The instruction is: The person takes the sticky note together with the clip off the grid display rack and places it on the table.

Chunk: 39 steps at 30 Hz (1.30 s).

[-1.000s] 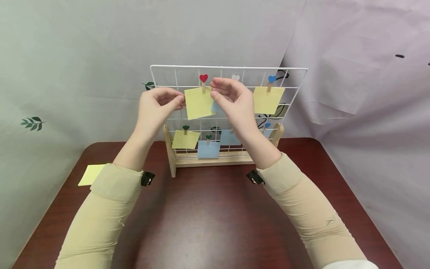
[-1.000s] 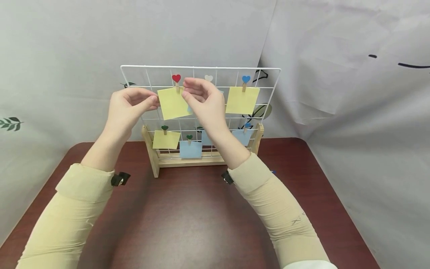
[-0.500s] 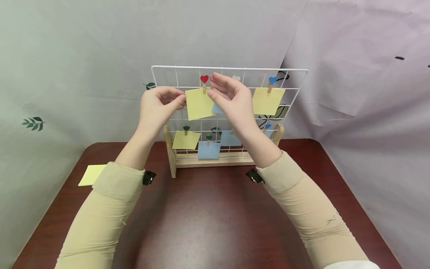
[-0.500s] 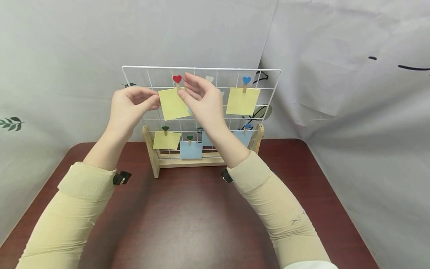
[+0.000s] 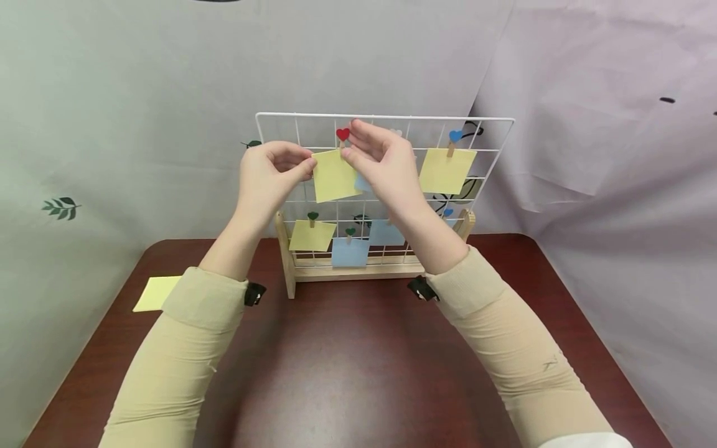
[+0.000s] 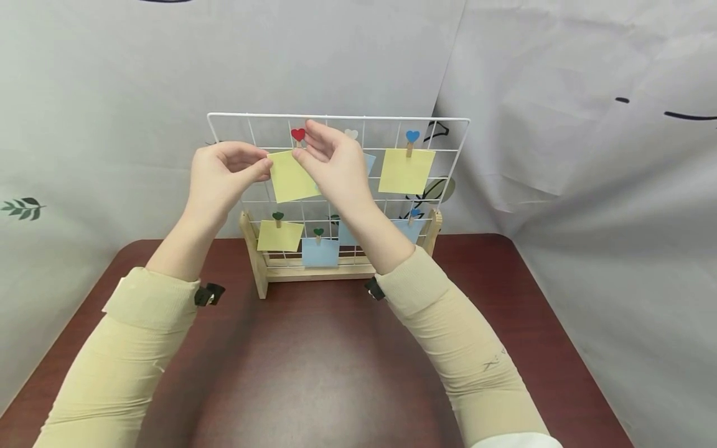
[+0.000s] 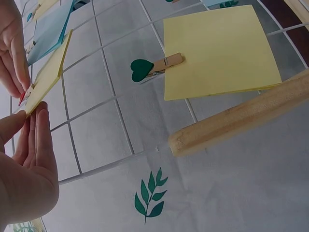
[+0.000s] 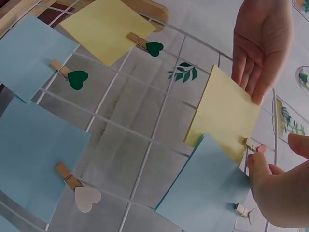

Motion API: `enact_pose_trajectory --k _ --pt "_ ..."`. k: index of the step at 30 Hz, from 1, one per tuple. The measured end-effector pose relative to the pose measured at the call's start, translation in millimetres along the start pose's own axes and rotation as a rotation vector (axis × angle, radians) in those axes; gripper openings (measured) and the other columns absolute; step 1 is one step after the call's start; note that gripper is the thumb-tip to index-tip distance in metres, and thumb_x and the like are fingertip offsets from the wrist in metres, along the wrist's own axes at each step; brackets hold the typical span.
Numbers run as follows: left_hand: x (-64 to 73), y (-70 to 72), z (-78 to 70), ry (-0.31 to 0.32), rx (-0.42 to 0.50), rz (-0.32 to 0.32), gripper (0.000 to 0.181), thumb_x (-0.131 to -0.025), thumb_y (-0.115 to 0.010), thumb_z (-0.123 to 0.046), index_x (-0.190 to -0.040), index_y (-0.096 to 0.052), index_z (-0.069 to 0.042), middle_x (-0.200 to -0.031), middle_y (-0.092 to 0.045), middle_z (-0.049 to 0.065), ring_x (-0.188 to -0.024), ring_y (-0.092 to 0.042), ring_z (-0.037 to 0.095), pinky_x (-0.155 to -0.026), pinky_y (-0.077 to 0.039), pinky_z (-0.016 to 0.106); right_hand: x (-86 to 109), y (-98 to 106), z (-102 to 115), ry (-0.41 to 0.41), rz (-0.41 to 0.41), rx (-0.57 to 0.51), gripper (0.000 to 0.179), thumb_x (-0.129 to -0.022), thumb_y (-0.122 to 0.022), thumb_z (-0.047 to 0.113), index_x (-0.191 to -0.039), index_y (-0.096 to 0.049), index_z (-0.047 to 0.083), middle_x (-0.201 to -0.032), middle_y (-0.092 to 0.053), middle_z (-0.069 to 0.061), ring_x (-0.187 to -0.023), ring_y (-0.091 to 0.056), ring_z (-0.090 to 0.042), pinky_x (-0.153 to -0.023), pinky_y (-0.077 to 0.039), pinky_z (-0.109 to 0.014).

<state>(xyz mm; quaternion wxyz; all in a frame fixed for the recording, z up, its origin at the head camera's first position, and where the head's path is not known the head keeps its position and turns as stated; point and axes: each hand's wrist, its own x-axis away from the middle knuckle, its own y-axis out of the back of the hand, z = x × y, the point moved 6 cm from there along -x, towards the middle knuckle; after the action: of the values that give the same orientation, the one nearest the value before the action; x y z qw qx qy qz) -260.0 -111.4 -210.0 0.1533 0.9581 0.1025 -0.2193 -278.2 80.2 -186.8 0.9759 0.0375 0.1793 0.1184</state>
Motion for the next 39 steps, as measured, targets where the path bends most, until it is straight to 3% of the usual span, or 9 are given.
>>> enact_pose_trajectory --k 11,24,30,39 --pt "-0.9 -0.7 -3.8 -0.012 -0.034 -0.019 0.02 -0.096 -0.08 -0.013 -0.104 -0.08 0.005 -0.087 -0.078 0.001 -0.07 -0.071 -0.002 -0.075 -0.062 0.015 -8.8 -1 3 -0.008 -0.052 0.047 0.041 -0.098 -0.073 0.0 -0.138 -0.067 -0.002 -0.136 -0.073 -0.016 -0.125 -0.073 -0.023 -0.107 -0.058 -0.027" --pt "-0.6 -0.4 -5.9 -0.051 -0.104 -0.075 0.016 -0.096 -0.079 -0.013 -0.101 -0.081 0.003 -0.098 -0.08 0.022 -0.067 -0.068 -0.006 -0.072 -0.059 0.012 -17.3 -1 6 0.147 -0.176 0.19 0.019 -0.094 -0.08 0.001 -0.113 -0.082 0.001 -0.109 -0.082 -0.014 -0.102 -0.081 -0.019 -0.095 -0.062 -0.023" --pt "-1.3 -2.4 -6.4 -0.066 -0.108 -0.079 0.016 -0.096 -0.078 -0.012 -0.101 -0.082 0.003 -0.098 -0.08 0.023 -0.067 -0.067 -0.007 -0.071 -0.058 0.012 -16.5 -1 8 0.184 -0.208 0.224 0.015 -0.094 -0.08 0.005 -0.109 -0.083 0.002 -0.103 -0.083 -0.013 -0.094 -0.081 -0.015 -0.088 -0.062 -0.022" --pt "-1.8 -6.3 -7.6 -0.064 -0.087 -0.072 0.015 -0.097 -0.078 -0.011 -0.101 -0.081 0.003 -0.097 -0.08 0.023 -0.067 -0.068 -0.005 -0.071 -0.059 0.013 -16.3 1 9 0.199 -0.239 0.188 0.014 -0.092 -0.081 0.001 -0.106 -0.083 0.0 -0.101 -0.083 -0.016 -0.093 -0.082 -0.017 -0.086 -0.064 -0.022"
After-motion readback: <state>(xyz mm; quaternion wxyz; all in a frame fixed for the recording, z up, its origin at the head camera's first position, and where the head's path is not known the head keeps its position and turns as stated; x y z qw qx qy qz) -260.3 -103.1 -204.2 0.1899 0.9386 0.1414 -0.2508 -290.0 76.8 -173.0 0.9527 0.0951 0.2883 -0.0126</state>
